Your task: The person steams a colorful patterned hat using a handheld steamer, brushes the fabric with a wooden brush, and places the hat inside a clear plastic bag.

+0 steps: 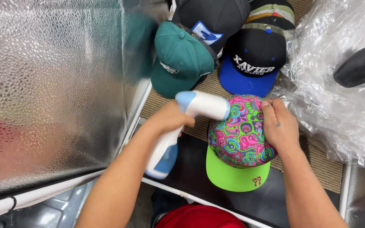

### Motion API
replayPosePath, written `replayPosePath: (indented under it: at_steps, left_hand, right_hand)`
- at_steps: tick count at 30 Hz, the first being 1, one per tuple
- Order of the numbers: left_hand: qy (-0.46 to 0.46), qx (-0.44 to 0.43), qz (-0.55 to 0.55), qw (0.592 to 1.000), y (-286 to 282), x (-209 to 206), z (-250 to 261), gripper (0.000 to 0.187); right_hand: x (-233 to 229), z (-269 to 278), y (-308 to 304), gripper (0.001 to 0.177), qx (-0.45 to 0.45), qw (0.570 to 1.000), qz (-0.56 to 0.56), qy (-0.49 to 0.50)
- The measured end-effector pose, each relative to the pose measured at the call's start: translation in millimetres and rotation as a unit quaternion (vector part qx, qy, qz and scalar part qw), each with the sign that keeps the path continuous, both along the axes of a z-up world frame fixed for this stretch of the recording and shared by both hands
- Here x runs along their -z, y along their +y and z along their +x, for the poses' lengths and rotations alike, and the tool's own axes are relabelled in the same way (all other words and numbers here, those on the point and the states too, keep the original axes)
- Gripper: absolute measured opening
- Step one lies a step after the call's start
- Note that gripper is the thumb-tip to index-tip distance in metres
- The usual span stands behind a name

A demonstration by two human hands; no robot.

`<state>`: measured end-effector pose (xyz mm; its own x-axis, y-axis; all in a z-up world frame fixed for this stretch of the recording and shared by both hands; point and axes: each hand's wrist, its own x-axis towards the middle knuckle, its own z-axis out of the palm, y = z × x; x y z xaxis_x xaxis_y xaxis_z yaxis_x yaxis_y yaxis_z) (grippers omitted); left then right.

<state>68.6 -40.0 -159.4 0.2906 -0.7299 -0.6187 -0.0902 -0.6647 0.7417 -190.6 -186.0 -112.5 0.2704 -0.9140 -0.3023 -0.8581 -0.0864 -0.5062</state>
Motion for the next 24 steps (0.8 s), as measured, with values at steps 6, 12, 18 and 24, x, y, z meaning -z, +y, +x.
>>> replayPosePath:
  at_steps: [6, 12, 18, 24]
  left_hand:
    - [-0.023, 0.064, 0.066, 0.995, -2.7, -50.6, 4.5, 0.064]
    - [-0.046, 0.091, 0.085, 0.991, -44.2, -55.7, 18.1, 0.062]
    - [-0.057, 0.109, 0.089, 0.988, -77.9, -61.9, 17.7, 0.056]
    - [-0.133, 0.192, 0.131, 0.964, -73.6, -100.3, 22.9, 0.055]
  right_hand:
    - [-9.3, 2.2, 2.2, 0.051, -0.005, 1.0, 0.011, -0.01]
    - [-7.5, 1.8, 0.8, 0.054, -0.001, 1.0, 0.02, -0.017]
    - [-3.9, -1.1, -1.5, 0.05, -0.003, 1.0, 0.013, -0.024]
    - [-5.9, 0.6, 0.9, 0.049, -0.005, 0.999, 0.016, -0.036]
